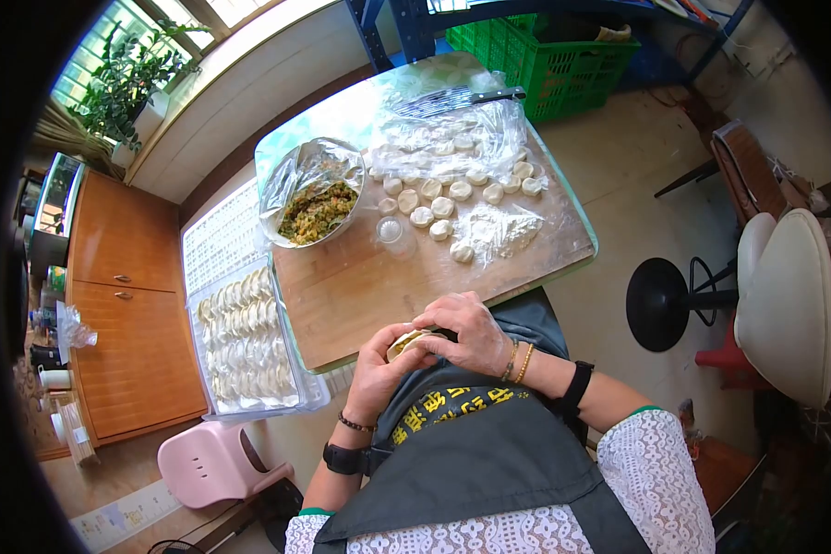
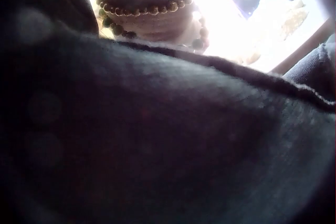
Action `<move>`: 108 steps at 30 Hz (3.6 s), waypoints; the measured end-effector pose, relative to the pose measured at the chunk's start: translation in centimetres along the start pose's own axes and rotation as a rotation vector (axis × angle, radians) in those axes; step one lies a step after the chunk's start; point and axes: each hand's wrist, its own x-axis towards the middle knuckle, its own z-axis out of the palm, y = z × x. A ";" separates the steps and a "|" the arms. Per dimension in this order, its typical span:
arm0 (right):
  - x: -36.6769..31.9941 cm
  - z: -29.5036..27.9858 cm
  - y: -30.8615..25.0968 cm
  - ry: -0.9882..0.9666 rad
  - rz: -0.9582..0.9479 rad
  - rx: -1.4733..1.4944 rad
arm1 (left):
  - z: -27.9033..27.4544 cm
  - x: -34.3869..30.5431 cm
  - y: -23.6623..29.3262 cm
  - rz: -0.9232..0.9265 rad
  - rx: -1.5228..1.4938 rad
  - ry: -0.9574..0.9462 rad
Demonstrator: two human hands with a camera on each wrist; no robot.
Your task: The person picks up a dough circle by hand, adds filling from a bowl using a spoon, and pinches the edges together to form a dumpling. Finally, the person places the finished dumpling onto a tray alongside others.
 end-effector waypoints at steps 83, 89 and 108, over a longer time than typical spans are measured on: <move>1.0 1.3 -0.7 -0.150 -0.058 -0.027 | -0.9 0.8 -1.4 -0.079 0.036 -0.206; 1.6 0.9 -2.3 -0.113 -0.003 -0.028 | -0.9 0.6 -1.1 0.043 0.181 -0.219; 1.0 -0.5 -1.6 -0.149 -0.025 -0.026 | -1.5 -0.6 -0.7 -0.007 -0.074 -0.151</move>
